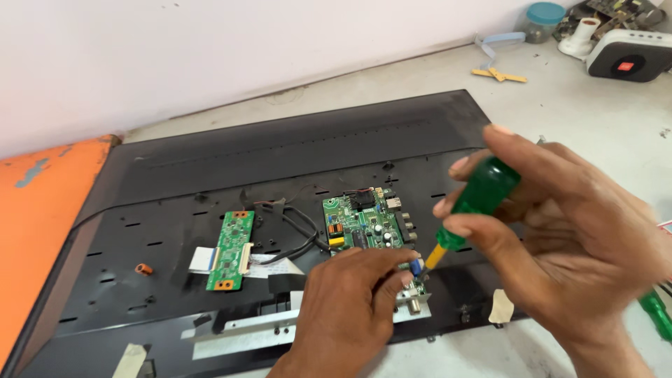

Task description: The person uses a screwdriver to remove screws from a metal bracket and circuit boards inside a disassembled television chassis. They remove the bracket and then lift the main circuit board out of the chassis.

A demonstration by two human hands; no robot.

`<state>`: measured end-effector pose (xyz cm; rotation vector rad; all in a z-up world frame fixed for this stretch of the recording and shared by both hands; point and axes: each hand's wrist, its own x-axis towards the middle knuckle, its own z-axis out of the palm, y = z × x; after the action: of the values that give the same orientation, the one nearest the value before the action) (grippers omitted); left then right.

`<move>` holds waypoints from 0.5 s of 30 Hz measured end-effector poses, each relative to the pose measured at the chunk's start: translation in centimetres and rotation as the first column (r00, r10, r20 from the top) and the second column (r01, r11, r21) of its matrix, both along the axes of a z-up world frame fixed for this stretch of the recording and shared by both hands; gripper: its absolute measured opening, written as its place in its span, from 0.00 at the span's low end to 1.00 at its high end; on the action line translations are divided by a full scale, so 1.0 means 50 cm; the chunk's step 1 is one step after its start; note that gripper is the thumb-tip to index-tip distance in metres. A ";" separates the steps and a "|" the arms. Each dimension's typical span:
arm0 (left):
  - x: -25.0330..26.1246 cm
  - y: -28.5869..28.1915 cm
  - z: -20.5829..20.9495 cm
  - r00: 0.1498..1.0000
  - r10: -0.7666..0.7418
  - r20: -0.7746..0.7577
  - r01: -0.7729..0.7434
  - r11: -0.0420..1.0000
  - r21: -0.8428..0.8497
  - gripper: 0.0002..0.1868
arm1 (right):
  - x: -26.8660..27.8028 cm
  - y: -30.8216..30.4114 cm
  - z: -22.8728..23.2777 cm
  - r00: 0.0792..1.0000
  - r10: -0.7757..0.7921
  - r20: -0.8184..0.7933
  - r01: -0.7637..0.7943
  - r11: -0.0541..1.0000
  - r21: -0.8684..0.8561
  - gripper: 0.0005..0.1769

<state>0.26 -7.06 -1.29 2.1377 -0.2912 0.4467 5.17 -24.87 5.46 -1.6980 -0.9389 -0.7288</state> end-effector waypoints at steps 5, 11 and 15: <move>-0.003 0.011 -0.009 0.991 -0.095 -0.096 0.098 0.995 0.028 0.24 | -0.003 -0.036 -0.020 0.991 -0.007 -0.131 -0.009 0.993 -0.121 0.36; 0.001 0.010 -0.014 0.984 -0.127 -0.128 0.146 0.978 0.151 0.31 | 0.025 -0.052 -0.023 0.990 -0.046 -0.131 0.011 0.967 -0.255 0.38; -0.005 -0.004 -0.013 0.971 -0.116 -0.209 0.147 0.980 0.135 0.31 | 0.022 -0.052 -0.024 0.984 -0.001 -0.180 -0.039 0.976 -0.215 0.38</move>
<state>0.01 -7.28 -1.96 2.2719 -0.3585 0.1337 6.26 -27.47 4.25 -1.9083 -0.9335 -0.4633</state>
